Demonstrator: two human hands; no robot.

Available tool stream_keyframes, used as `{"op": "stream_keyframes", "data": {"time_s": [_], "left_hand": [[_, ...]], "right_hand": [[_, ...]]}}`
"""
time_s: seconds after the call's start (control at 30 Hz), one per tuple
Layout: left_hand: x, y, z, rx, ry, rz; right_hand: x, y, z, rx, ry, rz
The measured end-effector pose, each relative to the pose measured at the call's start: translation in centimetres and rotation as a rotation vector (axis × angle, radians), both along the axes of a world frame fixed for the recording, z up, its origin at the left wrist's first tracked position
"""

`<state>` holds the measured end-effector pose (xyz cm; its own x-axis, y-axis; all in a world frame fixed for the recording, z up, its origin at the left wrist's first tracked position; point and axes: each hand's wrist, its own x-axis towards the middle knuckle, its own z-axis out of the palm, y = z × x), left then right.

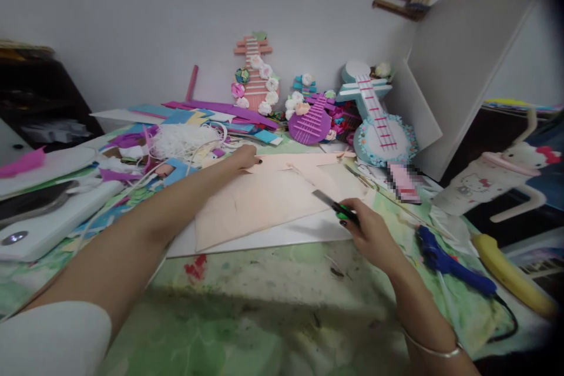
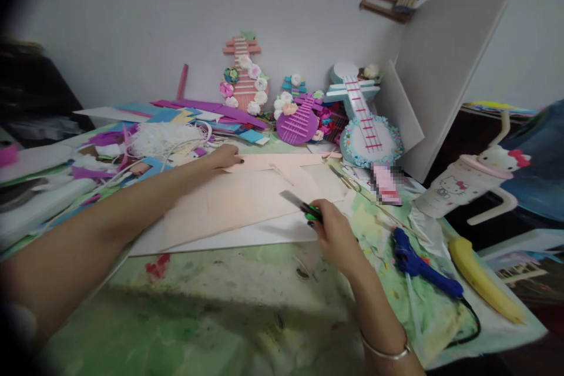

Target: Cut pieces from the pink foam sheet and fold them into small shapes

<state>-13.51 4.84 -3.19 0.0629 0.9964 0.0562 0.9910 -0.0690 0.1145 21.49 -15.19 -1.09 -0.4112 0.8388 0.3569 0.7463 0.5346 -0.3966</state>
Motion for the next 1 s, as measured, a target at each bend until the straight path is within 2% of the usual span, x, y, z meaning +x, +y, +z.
{"op": "stream_keyframes", "data": {"time_s": [0.13, 0.2, 0.27, 0.4, 0.6, 0.73, 0.87, 1.0], "left_hand": [[-0.9, -1.1, -0.1, 0.012, 0.022, 0.017], [-1.4, -1.5, -0.1, 0.034, 0.023, 0.023], [-1.8, -1.8, -0.2, 0.057, 0.020, 0.029], [-2.2, -2.0, -0.3, 0.102, -0.001, 0.038], [-1.8, -1.3, -0.2, 0.173, -0.073, 0.057], [-1.6, -1.3, 0.0, 0.223, -0.123, 0.015], [-1.2, -2.6, 0.7, 0.317, -0.166, -0.107], [-0.2, -5.7, 1.8, 0.266, -0.188, -0.394]], "right_hand": [[-4.1, 0.8, 1.1, -0.159, -0.044, 0.410], [-5.7, 1.2, 1.3, -0.234, -0.091, 0.518], [-6.5, 1.5, 1.3, -0.299, -0.136, 0.557], [-6.3, 1.2, 1.3, -0.331, -0.171, 0.548], [-4.6, -0.3, 1.9, -0.292, -0.222, 0.449], [-4.3, -0.5, 2.0, -0.292, -0.231, 0.409], [-4.2, 0.1, 2.1, -0.273, -0.201, 0.389], [-4.0, 2.1, 2.3, -0.215, -0.177, 0.421]]}}
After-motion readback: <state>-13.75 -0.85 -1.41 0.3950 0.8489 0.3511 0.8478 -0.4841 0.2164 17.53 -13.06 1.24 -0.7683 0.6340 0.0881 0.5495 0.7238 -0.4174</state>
